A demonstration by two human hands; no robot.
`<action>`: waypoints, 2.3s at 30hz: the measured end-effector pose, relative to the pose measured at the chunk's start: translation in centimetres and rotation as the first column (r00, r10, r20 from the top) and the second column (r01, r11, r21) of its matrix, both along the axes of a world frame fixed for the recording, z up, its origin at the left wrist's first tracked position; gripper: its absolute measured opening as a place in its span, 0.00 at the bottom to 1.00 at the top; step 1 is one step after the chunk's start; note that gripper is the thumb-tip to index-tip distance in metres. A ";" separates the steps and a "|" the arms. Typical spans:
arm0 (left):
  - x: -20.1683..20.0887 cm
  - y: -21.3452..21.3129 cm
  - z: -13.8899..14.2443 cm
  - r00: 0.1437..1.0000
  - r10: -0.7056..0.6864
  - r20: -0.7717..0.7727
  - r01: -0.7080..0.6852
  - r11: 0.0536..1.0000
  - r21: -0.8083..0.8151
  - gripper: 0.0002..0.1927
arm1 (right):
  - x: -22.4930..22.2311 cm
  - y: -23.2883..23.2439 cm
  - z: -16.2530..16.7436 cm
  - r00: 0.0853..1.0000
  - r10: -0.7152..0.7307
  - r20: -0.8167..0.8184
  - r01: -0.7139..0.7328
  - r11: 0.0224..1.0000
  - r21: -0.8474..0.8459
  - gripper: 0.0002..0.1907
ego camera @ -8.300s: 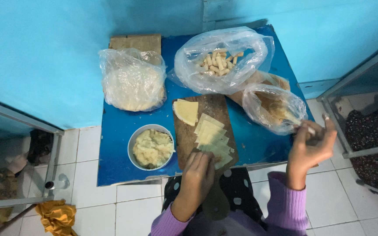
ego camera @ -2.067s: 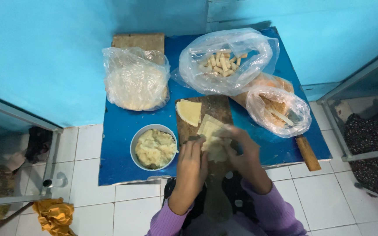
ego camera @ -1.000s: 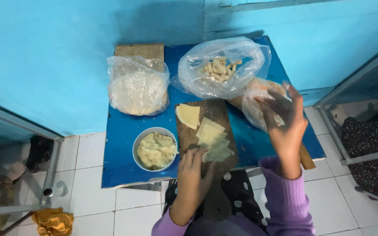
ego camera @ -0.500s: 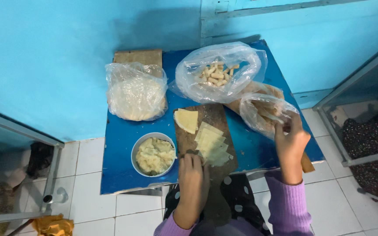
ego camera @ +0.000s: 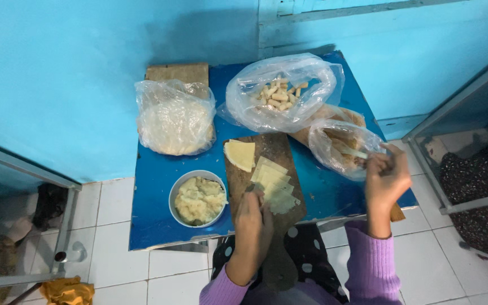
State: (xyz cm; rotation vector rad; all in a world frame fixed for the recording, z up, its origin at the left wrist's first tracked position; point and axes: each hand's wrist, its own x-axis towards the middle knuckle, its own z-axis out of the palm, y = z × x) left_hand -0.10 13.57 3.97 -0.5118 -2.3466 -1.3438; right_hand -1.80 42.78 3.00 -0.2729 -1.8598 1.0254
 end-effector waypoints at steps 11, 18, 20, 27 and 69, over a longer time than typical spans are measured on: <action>0.0 -1.1 -0.9 0.991 -0.058 0.122 0.046 0.994 0.096 0.14 | 5.5 -0.9 1.6 0.993 0.008 -0.115 -0.035 0.970 -0.239 0.15; 0.7 -2.0 0.0 0.980 -0.064 0.190 0.048 0.995 0.088 0.22 | 5.5 -5.9 -1.2 0.926 0.374 0.049 -0.307 0.823 -0.477 0.14; 0.6 -2.0 0.0 0.976 -0.071 0.207 0.051 0.994 0.097 0.22 | 5.3 -7.1 -2.6 0.890 0.456 0.020 -0.388 0.779 -0.493 0.15; 0.3 -1.9 -0.1 0.976 -0.055 0.211 0.025 0.990 0.141 0.23 | 6.3 -8.8 -5.9 0.897 0.436 0.072 -0.405 0.876 -0.262 0.19; -0.8 -1.2 -2.5 0.987 -0.157 0.024 0.150 0.974 0.168 0.16 | 4.5 -12.2 -0.1 0.925 0.174 0.337 -0.279 0.914 0.295 0.23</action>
